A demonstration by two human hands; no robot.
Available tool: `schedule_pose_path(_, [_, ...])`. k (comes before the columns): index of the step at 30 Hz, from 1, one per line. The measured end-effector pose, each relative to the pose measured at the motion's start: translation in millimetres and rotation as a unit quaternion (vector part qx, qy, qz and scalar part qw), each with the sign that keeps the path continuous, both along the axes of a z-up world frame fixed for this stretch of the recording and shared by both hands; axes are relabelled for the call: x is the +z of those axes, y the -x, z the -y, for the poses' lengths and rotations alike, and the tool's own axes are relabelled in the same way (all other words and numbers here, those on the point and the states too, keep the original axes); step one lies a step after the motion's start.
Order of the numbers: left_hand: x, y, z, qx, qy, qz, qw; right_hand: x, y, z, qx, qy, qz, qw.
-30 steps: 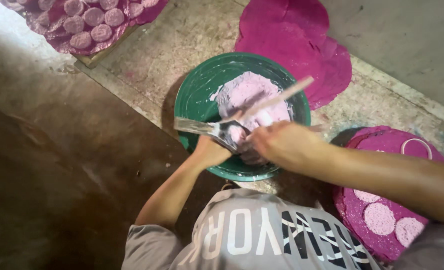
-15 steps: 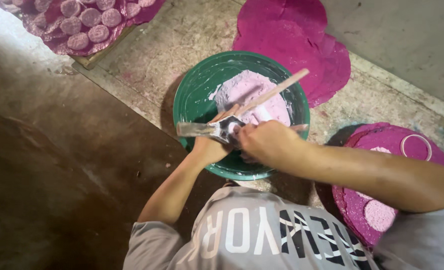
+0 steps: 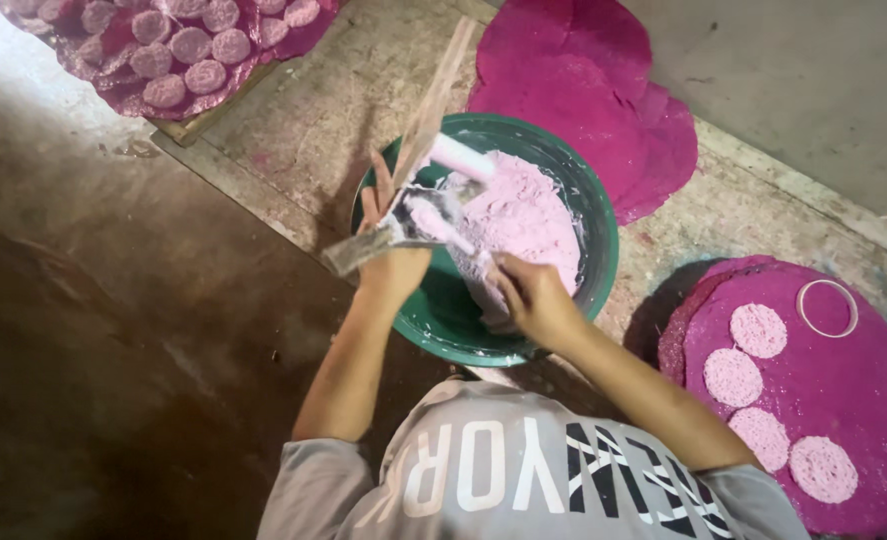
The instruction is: The person scoops pink paste from a green basin using a metal scoop and presses it into a circular mold on a pink glittery surface. The person repeatedly fills the mold, levels the paste, and removes the formed circles, placing them onto a nearby tray.
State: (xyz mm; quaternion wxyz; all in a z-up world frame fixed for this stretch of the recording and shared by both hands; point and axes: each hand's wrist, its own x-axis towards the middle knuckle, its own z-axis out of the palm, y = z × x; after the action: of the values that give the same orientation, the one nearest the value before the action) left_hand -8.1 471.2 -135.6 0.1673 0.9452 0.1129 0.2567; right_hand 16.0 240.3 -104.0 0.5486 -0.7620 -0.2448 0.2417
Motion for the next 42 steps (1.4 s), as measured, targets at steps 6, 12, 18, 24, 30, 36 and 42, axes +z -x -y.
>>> schedule_pose_path(6, [-6.5, -11.0, -33.0, -0.014, 0.197, 0.174, 0.965, -13.3, -18.9, 46.2, 0.098, 0.159, 0.226, 0.956])
schedule_pose_path(12, [-32.0, 0.2, 67.7, -0.216, 0.802, -0.013, 0.558, 35.2, -41.1, 85.3, 0.004, 0.022, 0.486, 0.874])
schedule_pose_path(18, [-23.8, 30.7, 208.6, -0.375, 0.789, -0.274, 0.403, 66.5, -5.7, 165.6, -0.037, -0.460, 0.069, 0.884])
schedule_pose_path(24, [23.0, 17.0, 247.6, -0.468, 0.406, -0.274, 0.736, 96.6, 35.5, 282.0, 0.017, -0.290, 0.257, 0.922])
schedule_pose_path(30, [43.8, 49.8, 311.6, -0.594, 0.469, -0.333, 0.562, 66.1, 97.0, 330.3, 0.031, -0.080, 0.515, 0.853])
schedule_pose_path(36, [75.0, 30.7, 390.6, -0.482, 0.118, -0.469, 0.731, 43.8, 110.0, 387.8, -0.116, -0.041, 0.394, 0.911])
schedule_pose_path(42, [58.0, -6.6, 419.3, -0.603, 0.230, -0.290, 0.707, -28.1, 136.6, 476.5, -0.061, -0.154, -0.258, 0.952])
